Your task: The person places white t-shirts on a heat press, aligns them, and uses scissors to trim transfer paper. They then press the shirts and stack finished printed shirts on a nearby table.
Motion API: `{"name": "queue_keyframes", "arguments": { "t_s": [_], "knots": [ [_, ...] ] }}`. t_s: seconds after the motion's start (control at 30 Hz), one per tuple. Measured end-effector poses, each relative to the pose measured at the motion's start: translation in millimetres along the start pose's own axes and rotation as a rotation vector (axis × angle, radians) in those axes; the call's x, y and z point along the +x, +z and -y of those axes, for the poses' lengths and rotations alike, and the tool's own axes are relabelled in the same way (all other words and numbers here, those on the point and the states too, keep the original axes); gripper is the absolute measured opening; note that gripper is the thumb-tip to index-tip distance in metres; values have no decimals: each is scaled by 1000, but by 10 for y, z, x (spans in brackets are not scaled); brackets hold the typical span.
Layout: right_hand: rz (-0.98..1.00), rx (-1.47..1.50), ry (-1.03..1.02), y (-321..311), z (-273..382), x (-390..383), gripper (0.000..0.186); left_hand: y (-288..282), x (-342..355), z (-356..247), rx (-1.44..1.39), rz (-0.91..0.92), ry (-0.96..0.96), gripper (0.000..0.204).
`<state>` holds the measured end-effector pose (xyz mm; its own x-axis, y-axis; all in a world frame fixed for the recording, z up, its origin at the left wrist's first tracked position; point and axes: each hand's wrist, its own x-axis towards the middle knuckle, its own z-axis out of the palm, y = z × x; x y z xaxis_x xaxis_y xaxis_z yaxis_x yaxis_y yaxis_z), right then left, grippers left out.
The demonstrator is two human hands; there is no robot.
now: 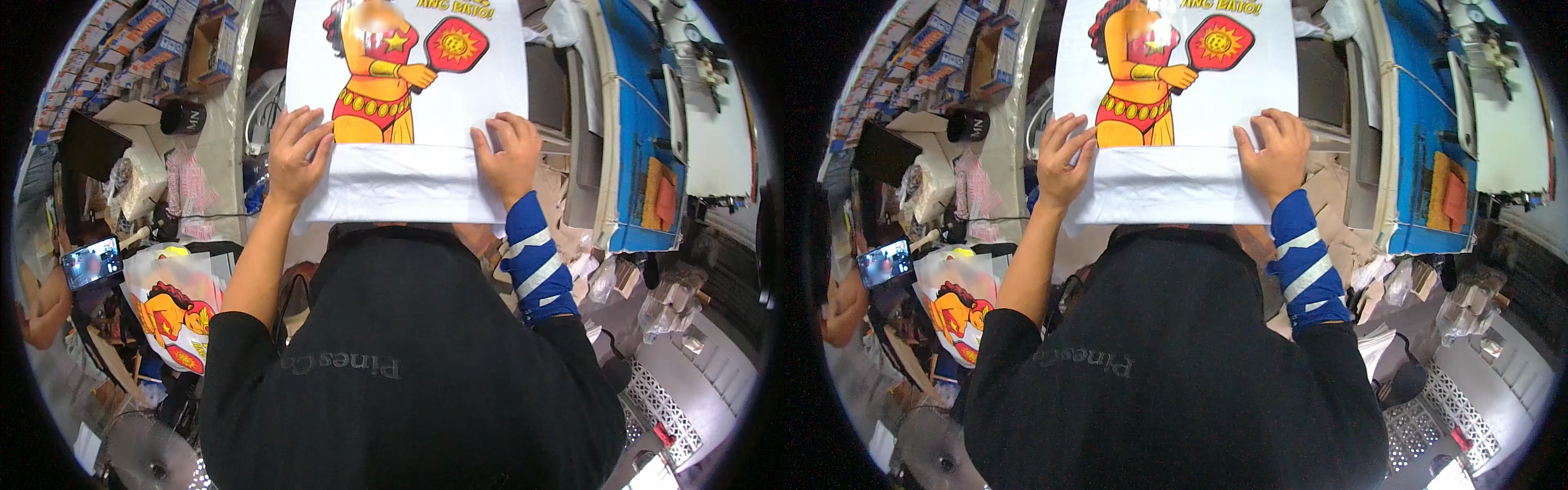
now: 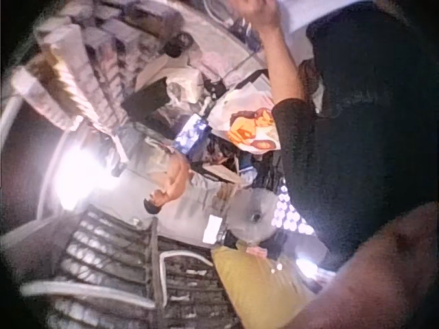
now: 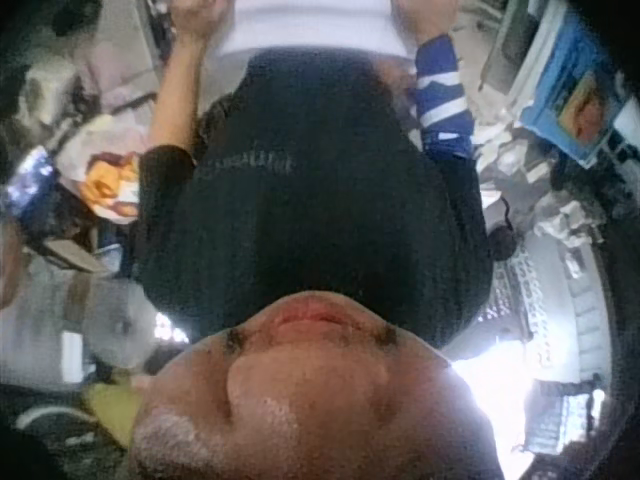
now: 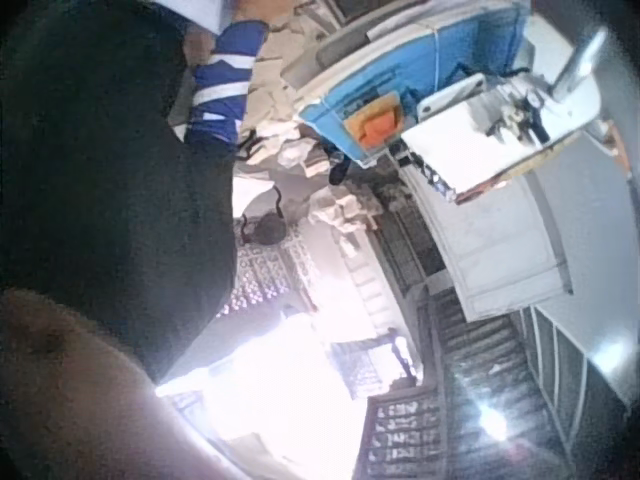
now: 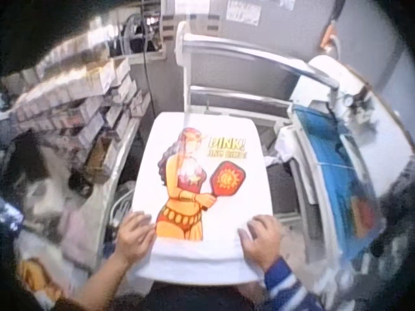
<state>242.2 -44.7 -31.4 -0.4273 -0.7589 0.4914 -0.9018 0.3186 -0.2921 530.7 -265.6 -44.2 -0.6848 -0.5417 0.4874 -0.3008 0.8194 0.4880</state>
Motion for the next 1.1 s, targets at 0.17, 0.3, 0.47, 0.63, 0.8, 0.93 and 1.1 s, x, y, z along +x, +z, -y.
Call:
{"name": "queue_keyframes", "arguments": {
  "t_s": [0.17,0.3,0.47,0.63,0.8,0.93,1.1],
  "knots": [
    [47,29,8,63,-67,-66,28,23,-9,17,1,19,-28,21],
    [42,19,-6,47,-61,-30,27,29,-5,36,14,23,-30,21],
    [38,25,10,59,-56,-21,27,16,-17,51,13,44,-27,25],
    [102,19,74,-27,-39,38,28,32,23,29,15,30,-8,21],
    [-246,-402,63,-1427,-494,348,27,-4,-46,7,19,6,-20,20],
    [-725,-839,269,-2891,-1717,132,32,-42,-35,-41,16,-21,-8,19],
    [-108,-827,545,-3186,-2658,-234,68,77,58,-23,-22,-25,27,18]
  ]
}}
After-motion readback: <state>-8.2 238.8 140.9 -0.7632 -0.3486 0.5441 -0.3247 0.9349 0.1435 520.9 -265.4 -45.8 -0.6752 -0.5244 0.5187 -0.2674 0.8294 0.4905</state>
